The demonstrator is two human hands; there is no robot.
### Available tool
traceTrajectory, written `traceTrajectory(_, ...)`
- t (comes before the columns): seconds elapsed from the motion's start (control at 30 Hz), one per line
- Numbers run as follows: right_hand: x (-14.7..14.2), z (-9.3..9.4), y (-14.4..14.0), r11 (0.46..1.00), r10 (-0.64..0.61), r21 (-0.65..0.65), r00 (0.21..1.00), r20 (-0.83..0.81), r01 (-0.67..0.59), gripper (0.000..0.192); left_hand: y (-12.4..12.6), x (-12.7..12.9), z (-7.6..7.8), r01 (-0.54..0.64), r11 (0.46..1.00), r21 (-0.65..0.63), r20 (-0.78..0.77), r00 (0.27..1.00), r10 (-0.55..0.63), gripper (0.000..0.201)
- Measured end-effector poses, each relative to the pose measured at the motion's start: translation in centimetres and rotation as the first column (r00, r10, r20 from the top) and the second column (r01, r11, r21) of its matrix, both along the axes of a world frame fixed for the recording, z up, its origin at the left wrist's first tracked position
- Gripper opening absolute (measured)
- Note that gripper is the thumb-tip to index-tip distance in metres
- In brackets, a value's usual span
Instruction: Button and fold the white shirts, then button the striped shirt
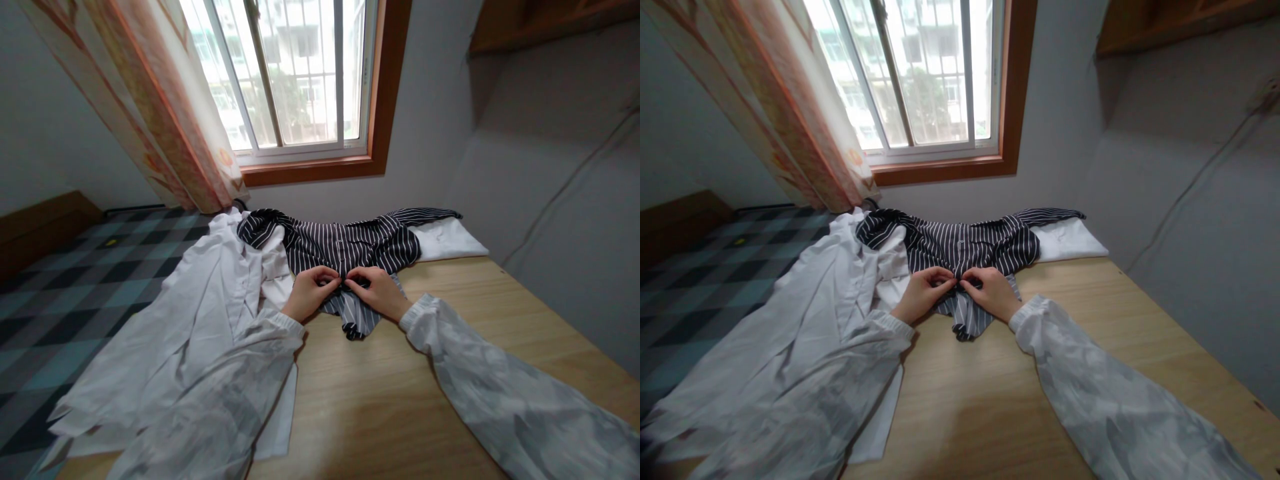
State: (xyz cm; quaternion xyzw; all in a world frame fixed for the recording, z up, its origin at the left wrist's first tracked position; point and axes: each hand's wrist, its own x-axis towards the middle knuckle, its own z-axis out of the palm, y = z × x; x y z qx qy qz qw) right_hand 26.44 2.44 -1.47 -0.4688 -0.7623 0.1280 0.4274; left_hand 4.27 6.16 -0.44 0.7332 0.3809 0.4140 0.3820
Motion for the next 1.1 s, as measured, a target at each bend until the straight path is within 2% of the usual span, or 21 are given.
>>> traceTrajectory(0.23, -0.02, 0.03, 0.01, 1.000, -0.006, 0.001, 1.000, 0.009, 0.006, 0.002, 0.02, 0.17, 0.22, 0.025, 0.999, 0.031, -0.054, 0.998, -0.023, 0.026)
traceTrajectory(0.43, -0.33, 0.08, -0.08, 1.000, 0.006, -0.018, 0.998, -0.056, -0.007, 0.004, 0.05, 0.22, 0.13, -0.004, 0.995, 0.101, -0.141, 0.990, 0.018, 0.024)
traceTrajectory(0.9, -0.31, 0.24, -0.24, 0.999, 0.027, -0.021, 0.995, -0.092, -0.029, 0.004, 0.09, 0.08, 0.43, 0.045, 0.999, -0.005, -0.052, 0.998, -0.045, 0.033)
traceTrajectory(1.1, -0.31, 0.21, -0.19, 0.998, 0.050, -0.036, 0.992, -0.116, -0.054, 0.006, 0.39, -0.08, 0.07, 0.043, 0.998, -0.053, -0.022, 0.999, -0.044, 0.035)
